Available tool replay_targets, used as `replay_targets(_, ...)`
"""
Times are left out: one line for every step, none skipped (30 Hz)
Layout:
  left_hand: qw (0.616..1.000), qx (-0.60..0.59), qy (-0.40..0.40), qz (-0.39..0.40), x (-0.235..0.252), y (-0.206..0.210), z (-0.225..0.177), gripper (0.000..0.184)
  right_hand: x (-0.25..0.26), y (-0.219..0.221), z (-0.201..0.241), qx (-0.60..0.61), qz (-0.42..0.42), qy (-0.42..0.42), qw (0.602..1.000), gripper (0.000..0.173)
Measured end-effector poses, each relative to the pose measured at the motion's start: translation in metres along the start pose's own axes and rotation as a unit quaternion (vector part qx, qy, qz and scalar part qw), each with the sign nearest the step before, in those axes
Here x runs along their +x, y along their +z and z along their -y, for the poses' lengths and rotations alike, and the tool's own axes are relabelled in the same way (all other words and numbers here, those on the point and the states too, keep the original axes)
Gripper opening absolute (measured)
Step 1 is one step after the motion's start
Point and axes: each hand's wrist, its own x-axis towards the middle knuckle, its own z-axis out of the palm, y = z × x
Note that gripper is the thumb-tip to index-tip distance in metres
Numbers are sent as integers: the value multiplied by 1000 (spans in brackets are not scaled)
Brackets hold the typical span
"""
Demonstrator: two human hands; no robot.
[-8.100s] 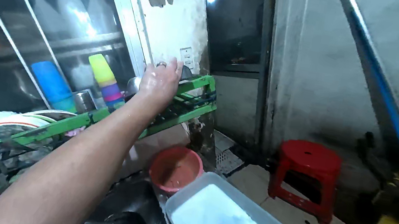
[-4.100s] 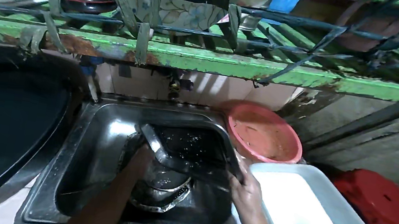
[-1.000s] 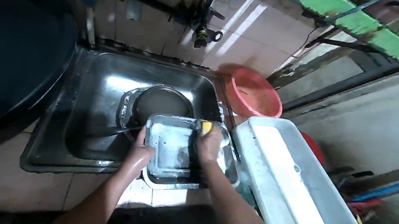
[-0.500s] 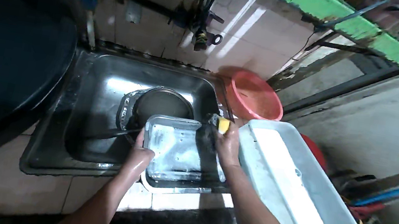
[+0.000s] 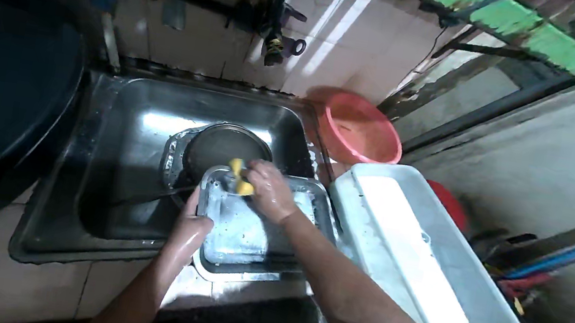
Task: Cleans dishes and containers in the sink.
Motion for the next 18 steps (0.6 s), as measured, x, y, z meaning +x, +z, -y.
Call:
replay_targets(1000, -10, 3, 0, 1, 0, 1, 95, -17, -8, -21, -14, 5, 23, 1000, 28)
replay_targets(1000, -16, 6, 1, 3, 0, 3, 96, -33, -17, -41, -34, 19, 53, 998, 27)
replay_targets(1000, -21, 9, 0, 5, 0, 4, 95, -45, -26, -57, -53, 33, 85, 994, 29)
replay_targets(1000, -20, 12, 0, 5, -1, 4, 95, -52, -36, -68, -64, 47, 110, 991, 31)
replay_targets(1000, -16, 13, 1, 5, 0, 4, 94, -58, -45, -74, -68, 40, 113, 990, 33)
replay_targets(1000, -10, 14, 1, 4, 1, 2, 93, -63, -51, -77, -79, 20, 95, 992, 32)
replay_targets(1000, -3, 13, 3, 4, 2, 0, 93, -66, -54, -79, -94, -5, 69, 993, 30)
replay_targets(1000, 2, 9, 5, 4, 2, -1, 93, -69, -53, -79, -113, -20, 56, 992, 28)
replay_targets(1000, 5, 1, 5, 4, 2, 0, 95, -73, -50, -77, -129, -10, 72, 989, 25)
replay_targets(1000, 6, -8, 5, 4, 2, -1, 97, -72, -46, -74, -142, 9, 99, 985, 22)
replay_targets(1000, 5, -15, 3, 5, 2, -2, 98, -68, -40, -69, -148, 29, 126, 981, 20)
replay_targets(1000, 6, -25, 4, 5, 2, -2, 99, -61, -33, -60, -144, 40, 148, 978, 21)
replay_targets(999, 9, -36, 7, 5, 2, -1, 100, -52, -25, -48, -126, 47, 173, 976, 24)
replay_targets(999, 14, -45, 3, 6, 3, -1, 101, -43, -14, -34, -102, 42, 186, 976, 27)
replay_targets(999, 19, -50, -2, 6, 3, 0, 103, -32, -2, -19, -68, 42, 201, 976, 32)
replay_targets(998, 23, -51, -7, 6, 4, 0, 104, -21, 8, -3, -39, 44, 207, 977, 34)
replay_targets(998, 24, -51, -13, 7, 4, 0, 105, -12, 18, 11, -16, 47, 201, 978, 34)
replay_targets(998, 27, -51, -17, 7, 4, 1, 106, -5, 24, 23, -3, 56, 190, 980, 34)
